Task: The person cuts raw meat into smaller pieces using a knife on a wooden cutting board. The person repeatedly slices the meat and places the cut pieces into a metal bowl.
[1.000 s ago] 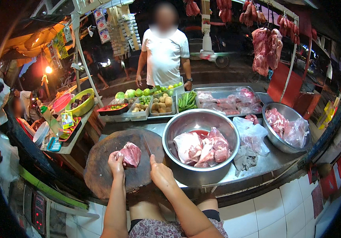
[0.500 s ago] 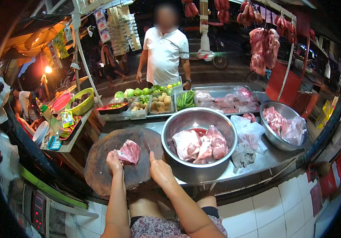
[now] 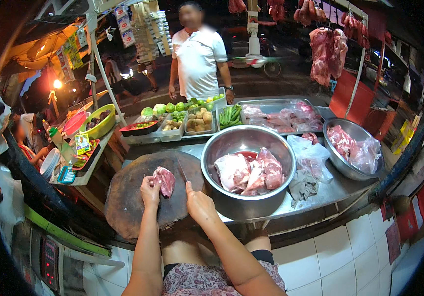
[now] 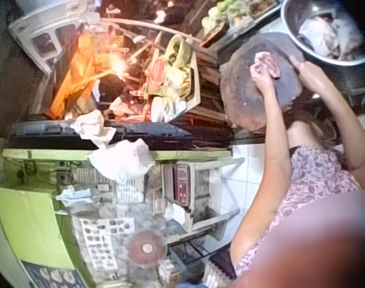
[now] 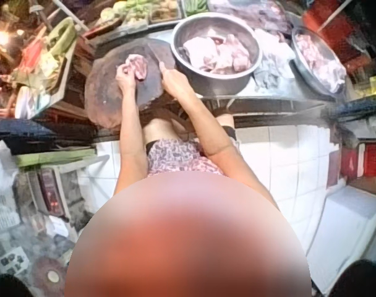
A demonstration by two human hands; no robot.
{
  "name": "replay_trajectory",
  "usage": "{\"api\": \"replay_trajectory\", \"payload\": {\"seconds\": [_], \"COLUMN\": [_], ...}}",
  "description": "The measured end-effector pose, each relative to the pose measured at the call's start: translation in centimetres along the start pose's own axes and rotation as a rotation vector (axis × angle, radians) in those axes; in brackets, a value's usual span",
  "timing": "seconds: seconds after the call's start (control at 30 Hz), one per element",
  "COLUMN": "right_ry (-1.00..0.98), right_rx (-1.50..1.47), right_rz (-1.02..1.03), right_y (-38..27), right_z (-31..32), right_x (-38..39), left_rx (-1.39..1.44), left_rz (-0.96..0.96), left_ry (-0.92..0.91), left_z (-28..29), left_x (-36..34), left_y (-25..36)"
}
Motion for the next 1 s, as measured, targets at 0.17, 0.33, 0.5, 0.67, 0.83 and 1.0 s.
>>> {"api": "replay_trajectory", "payload": {"seconds": [0.17,0.33,0.5,0.67,0.83,1.0], "right_ry": [0.013,-0.012,-0.004,-0.016,-0.022,-0.012], "right_rx": [-0.030,-0.040,-0.080,-0.050,-0.074,-0.061], "right_rz": [0.028,0.014,0.041,0.021,0.065,0.019], "right_y": [0.4,0.8,1.0,1.0,1.1,1.0], "right_z": [-0.2,-0.3,-0.3,-0.2,-0.1,-0.3], "right_x": [0.3,-0.1,0.4,0.8,0.9,0.8], "left_rx": [-0.123,-0.198,0.042,-0.011,-0.034,-0.153], "left_rz": [0.030,-0.013,0.013,-0.008,-0.032,-0.054], "left_ry": [-0.005,0.003,-0.017,0.004,0.020,0.019], "left_z": [0.1,0.2,0.1,-0.4,0.0,0.3], "left_x": [0.4,0.2,0.0,-0.3,0.1,0.4], "left_y": [0.7,0.7,-0.8,-1.7,-0.7,0.4]}}
Point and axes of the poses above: each hand's wrist, its own x-axis away from the middle knuckle, its own z-axis out of the back of the hand, y = z × x, the point moved 1 cm from there along -x, towards the middle knuckle, and after that the axes turned 6 degrees about -x, right-handed, at the moved point
